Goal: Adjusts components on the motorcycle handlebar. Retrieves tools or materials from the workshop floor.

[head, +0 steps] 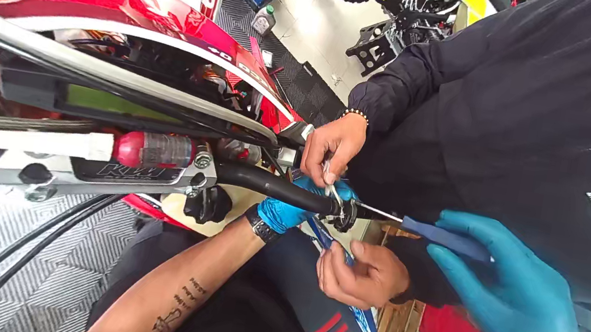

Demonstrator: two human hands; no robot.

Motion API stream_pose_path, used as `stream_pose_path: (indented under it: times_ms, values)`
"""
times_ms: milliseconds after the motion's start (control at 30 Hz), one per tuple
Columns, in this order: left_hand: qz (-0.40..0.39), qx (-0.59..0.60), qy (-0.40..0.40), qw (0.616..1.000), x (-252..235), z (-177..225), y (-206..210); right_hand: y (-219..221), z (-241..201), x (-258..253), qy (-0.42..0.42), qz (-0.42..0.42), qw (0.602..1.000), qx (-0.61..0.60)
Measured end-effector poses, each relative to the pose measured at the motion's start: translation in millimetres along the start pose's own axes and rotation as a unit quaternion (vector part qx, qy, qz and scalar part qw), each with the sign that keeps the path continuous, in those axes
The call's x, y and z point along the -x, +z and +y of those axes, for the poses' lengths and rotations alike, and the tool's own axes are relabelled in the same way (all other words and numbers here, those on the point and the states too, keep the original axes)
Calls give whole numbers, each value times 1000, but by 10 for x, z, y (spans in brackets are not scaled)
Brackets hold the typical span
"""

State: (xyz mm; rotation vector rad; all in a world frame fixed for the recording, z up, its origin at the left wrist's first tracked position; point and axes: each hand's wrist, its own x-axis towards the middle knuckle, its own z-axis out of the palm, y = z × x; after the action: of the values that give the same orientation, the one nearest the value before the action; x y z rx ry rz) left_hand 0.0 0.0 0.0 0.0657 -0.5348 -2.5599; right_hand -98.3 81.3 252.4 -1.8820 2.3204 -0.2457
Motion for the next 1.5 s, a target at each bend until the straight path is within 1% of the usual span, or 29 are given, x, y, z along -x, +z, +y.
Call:
stream_pose_path:
  times_ms: [67,167,233,267,333,367,400,500,567,633,667,700,767,800,833,900,933,967,1000,1067,1100,1167,1200,1233,1300,1367,1400,1433,1500]
  values:
    - [23,-24,-47,998,-75,-12,24,-13,282,144,9,9,999,52]
    - [-25,3,-54,998,-203,-214,-153,-5,431,199,-27,-6,998,-51]
    - [-17,8,-60,998,-206,-213,-147,-5,431,193,-24,-24,996,-83]
    - [-21,5,-57,998,-204,-215,-156,-4,424,203,-8,-19,998,-58]
    - [-32,-2,-62,998,-203,-211,-176,39,399,219,9,32,999,36]
    - [-27,4,-61,998,-198,-210,-165,62,392,221,4,52,997,49]
    - [-10,15,-58,998,-193,-210,-138,66,390,224,-7,54,998,31]
    - [6,8,-51,999,-184,-228,-122,-12,379,244,-23,-26,997,-64]
    - [-14,13,-37,999,-201,-284,-162,-31,356,259,2,-26,999,-21]
    - [-18,14,-30,999,-205,-303,-155,0,336,260,9,15,998,63]
    - [-18,15,-27,999,-208,-305,-149,11,347,252,0,26,998,58]
    - [-15,12,-31,999,-200,-284,-136,13,365,247,-9,21,1000,20]
    - [-9,2,-37,999,-198,-266,-136,-12,412,221,-22,-18,997,-77]
    - [-11,-7,-38,999,-198,-258,-136,-21,430,208,-18,-28,995,-95]
    - [-6,-11,-43,999,-199,-236,-122,-24,436,201,-4,-28,996,-81]
    - [3,-1,-69,998,-196,-166,-82,1,419,201,21,8,999,30]
    - [10,-2,-78,997,-191,-140,-56,21,414,202,18,28,998,58]
    - [13,1,-75,997,-192,-150,-58,24,417,201,6,32,999,44]
    - [9,2,-63,998,-193,-187,-82,5,424,204,-9,14,1000,1]
    - [-2,-5,-46,999,-196,-240,-128,-68,427,206,-28,-58,995,-77]
    - [3,-14,-50,999,-196,-221,-114,-90,424,205,-21,-73,993,-85]
    - [14,-22,-80,996,-189,-128,-58,-83,400,221,22,-46,999,-20]
    - [8,-21,-87,996,-193,-119,-68,-54,387,222,35,-19,999,19]
    - [-12,-25,-87,996,-202,-128,-111,-30,382,217,39,-1,999,24]
    - [-26,-32,-83,996,-215,-138,-145,-32,365,204,39,-10,998,-54]
    - [-3,-34,-91,995,-222,-118,-97,-58,367,186,34,-42,993,-104]
    - [6,-37,-92,995,-225,-114,-87,-66,376,181,34,-47,994,-92]
    - [12,-39,-93,995,-224,-117,-86,-70,383,181,34,-41,997,-48]
    - [13,-43,-94,995,-225,-138,-105,-25,393,184,15,3,998,62]
